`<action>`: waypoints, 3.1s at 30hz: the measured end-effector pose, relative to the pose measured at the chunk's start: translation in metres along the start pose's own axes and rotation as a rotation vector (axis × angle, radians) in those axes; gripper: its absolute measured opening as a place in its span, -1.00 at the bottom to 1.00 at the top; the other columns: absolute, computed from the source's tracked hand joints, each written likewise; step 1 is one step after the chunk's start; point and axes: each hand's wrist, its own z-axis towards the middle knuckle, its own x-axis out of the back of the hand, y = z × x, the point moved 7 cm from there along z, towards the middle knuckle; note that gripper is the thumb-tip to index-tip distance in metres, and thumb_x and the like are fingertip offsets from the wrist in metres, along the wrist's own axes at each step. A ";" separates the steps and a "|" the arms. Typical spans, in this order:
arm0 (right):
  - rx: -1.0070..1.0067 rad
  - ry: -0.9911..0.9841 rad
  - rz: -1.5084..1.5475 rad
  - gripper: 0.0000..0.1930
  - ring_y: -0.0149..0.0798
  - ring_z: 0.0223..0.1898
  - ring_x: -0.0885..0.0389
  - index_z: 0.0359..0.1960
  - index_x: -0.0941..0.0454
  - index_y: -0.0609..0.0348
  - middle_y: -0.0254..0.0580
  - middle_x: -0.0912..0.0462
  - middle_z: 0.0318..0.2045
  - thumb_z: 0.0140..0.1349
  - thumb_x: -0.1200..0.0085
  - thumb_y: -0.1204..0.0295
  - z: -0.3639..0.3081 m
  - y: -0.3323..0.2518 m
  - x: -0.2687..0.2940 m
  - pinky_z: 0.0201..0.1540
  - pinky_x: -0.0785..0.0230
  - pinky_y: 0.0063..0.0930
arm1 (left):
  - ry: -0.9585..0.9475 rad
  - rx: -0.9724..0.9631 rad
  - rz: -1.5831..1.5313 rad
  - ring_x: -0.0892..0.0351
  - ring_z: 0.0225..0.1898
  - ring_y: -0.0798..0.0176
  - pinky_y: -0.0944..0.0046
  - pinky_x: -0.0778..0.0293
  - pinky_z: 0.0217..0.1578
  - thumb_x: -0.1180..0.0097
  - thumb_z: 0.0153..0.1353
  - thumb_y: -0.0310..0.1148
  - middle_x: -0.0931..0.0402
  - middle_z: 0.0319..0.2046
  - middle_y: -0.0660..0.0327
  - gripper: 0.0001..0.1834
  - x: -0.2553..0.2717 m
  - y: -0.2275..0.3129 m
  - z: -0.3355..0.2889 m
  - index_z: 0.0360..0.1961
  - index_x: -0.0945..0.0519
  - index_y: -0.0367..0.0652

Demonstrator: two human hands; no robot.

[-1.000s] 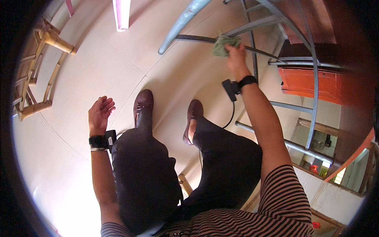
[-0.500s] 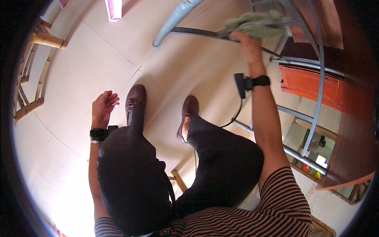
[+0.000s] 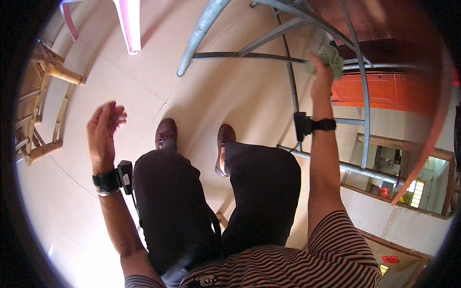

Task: The person cleans a table by first soaking and wringing a cloth in a basin, then using it to wipe the legs and the underside of the tabletop, and finally wiping the top surface.

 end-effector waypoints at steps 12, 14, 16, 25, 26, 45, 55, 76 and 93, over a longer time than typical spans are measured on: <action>1.428 -0.442 -0.492 -0.73 0.00 0.04 -0.50 -0.10 -0.59 -0.01 -0.10 -0.64 -0.10 0.17 -0.17 0.27 -0.074 -0.174 -0.177 0.12 -0.27 -0.08 | -1.026 -0.872 1.104 -0.63 -0.19 -0.10 0.04 -0.54 -0.17 -0.13 0.24 -0.37 -0.59 -0.21 -0.08 -0.79 -0.280 0.205 -0.190 -0.17 -0.55 -0.28; 1.408 -0.394 -0.519 -0.71 -0.01 0.01 -0.53 -0.09 -0.57 0.04 -0.16 -0.64 -0.07 0.14 -0.15 0.32 -0.055 -0.151 -0.162 0.17 -0.25 0.03 | -0.948 -1.093 0.929 -0.62 -0.25 -0.13 -0.02 -0.51 -0.22 -0.14 0.20 -0.36 -0.59 -0.31 -0.04 -0.81 -0.302 0.213 -0.203 -0.29 -0.53 -0.30; 1.265 -0.434 -0.544 -0.73 0.09 -0.10 -0.60 -0.12 -0.61 0.10 0.02 -0.68 -0.16 0.19 -0.12 0.29 -0.007 -0.128 -0.132 0.02 -0.41 -0.01 | -0.772 -1.171 0.836 -0.63 -0.24 -0.11 0.00 -0.52 -0.22 -0.13 0.18 -0.39 -0.60 -0.35 -0.05 -0.82 -0.317 0.208 -0.200 -0.29 -0.54 -0.31; 0.413 -0.065 -0.540 -0.43 0.07 0.14 -0.49 0.15 -0.48 0.33 0.12 -0.53 0.15 0.32 -0.05 0.06 0.115 -0.074 0.024 0.21 -0.26 -0.09 | -0.835 -0.912 1.222 -0.68 -0.38 -0.13 0.00 -0.56 -0.39 -0.15 0.02 -0.45 -0.63 -0.50 -0.03 -0.89 -0.338 0.091 -0.131 -0.54 -0.65 -0.25; 0.399 -0.064 -0.544 -0.44 0.06 0.11 -0.51 0.13 -0.50 0.34 0.11 -0.56 0.12 0.32 -0.05 0.07 0.098 -0.078 0.012 0.19 -0.28 -0.09 | -0.895 -0.842 1.220 -0.68 -0.38 -0.13 0.00 -0.57 -0.40 -0.16 0.00 -0.45 -0.63 -0.51 -0.02 -0.89 -0.341 0.080 -0.128 -0.57 -0.66 -0.24; 0.306 0.045 -0.660 -0.56 0.17 -0.01 -0.58 0.02 -0.58 0.25 0.15 -0.61 0.05 0.28 -0.12 0.15 0.136 -0.048 0.041 0.02 -0.38 -0.05 | -0.882 -0.886 1.102 -0.71 -0.29 -0.12 0.04 -0.62 -0.34 -0.15 0.07 -0.44 -0.66 -0.43 -0.05 -0.87 -0.350 0.064 -0.125 -0.45 -0.68 -0.28; 1.266 -0.420 -0.520 -0.37 0.24 0.33 -0.23 0.27 -0.29 0.50 0.29 -0.34 0.26 0.09 -0.04 0.58 -0.095 -0.165 -0.169 0.40 -0.05 0.05 | -0.997 -0.600 1.333 -0.70 -0.08 -0.03 -0.05 -0.59 -0.24 -0.09 0.17 -0.37 -0.68 -0.16 0.06 -0.76 -0.358 0.043 -0.131 -0.19 -0.73 -0.12; 1.391 -0.318 -0.701 -0.42 0.16 0.28 -0.32 0.27 -0.33 0.37 0.20 -0.39 0.23 0.15 -0.05 0.58 -0.090 -0.168 -0.168 0.35 -0.14 0.00 | -1.068 -0.561 1.341 -0.68 0.00 -0.05 -0.28 -0.52 -0.21 -0.13 0.19 -0.33 -0.69 -0.02 0.13 -0.66 -0.352 0.051 -0.134 -0.01 -0.72 -0.10; 1.475 -0.332 -1.766 -0.62 0.06 0.15 -0.47 0.06 -0.58 0.33 0.00 -0.58 0.08 0.32 0.02 0.35 -0.052 -0.010 -0.167 0.49 0.10 0.01 | -0.720 -0.887 1.240 -0.70 -0.34 0.00 -0.05 -0.44 -0.44 -0.21 0.05 -0.29 -0.66 -0.41 0.11 -0.83 -0.328 0.082 -0.118 -0.39 -0.70 -0.13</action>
